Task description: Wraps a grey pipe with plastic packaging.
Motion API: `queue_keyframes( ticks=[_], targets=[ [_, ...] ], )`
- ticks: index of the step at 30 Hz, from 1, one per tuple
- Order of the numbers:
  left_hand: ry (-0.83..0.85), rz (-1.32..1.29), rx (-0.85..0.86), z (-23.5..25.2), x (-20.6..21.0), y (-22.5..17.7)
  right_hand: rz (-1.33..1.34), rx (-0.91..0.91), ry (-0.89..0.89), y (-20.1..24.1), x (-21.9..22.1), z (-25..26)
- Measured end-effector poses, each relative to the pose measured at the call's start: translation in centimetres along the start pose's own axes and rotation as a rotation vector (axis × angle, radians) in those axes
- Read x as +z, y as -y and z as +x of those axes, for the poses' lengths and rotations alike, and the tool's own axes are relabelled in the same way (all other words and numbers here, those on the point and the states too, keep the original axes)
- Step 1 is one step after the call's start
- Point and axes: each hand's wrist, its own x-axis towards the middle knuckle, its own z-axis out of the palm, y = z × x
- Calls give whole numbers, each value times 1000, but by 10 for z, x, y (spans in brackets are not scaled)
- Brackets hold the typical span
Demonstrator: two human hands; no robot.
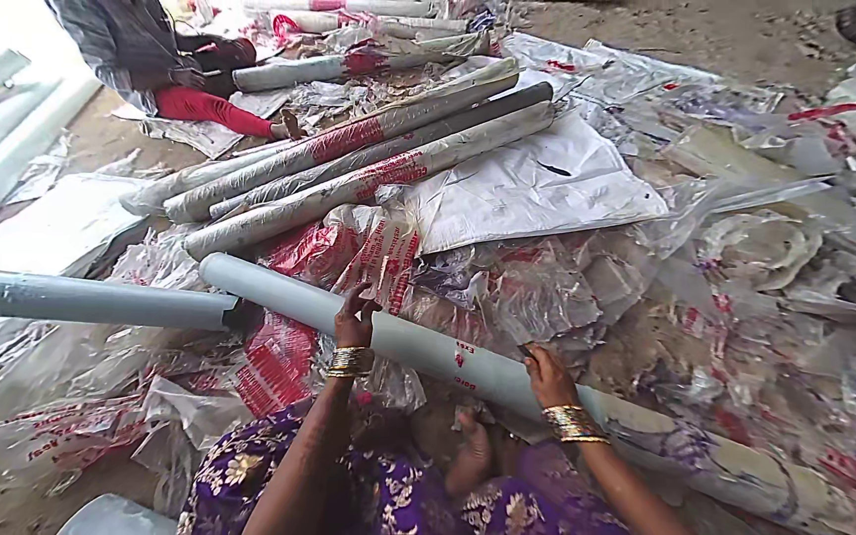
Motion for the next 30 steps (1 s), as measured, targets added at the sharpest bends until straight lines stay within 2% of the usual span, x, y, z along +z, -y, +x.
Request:
queue_keyframes(
  ticks=[2,4,6,10,12,16,20,22,27,30],
  targets=[
    [151,277,176,2,-5,-4,-5,49,47,2,-3,-1],
    [319,402,226,0,2,-12,-20,73,66,4,-4,0],
    [427,421,273,-7,15,-16,-23,74,66,4,-4,1],
    [851,382,336,-20,40,-27,4,81,76,1,-6,3],
    [981,424,350,-24,56,-25,24,114,113,-1,-7,2],
    [1091,374,364,-19,84,-21,53,109,57,-1,-9,3],
    [1219,325,523,-4,94,-11,43,47,15,-6,-2,1],
    [1275,396,573,-1,98,-17,31,50,26,-6,-2,-1],
    [1395,652,563,-2,109,-43,-2,30,40,-4,-6,-7],
    [1389,635,655,-5,104,-40,-5,23,62,-1,-10,-7]
  ],
)
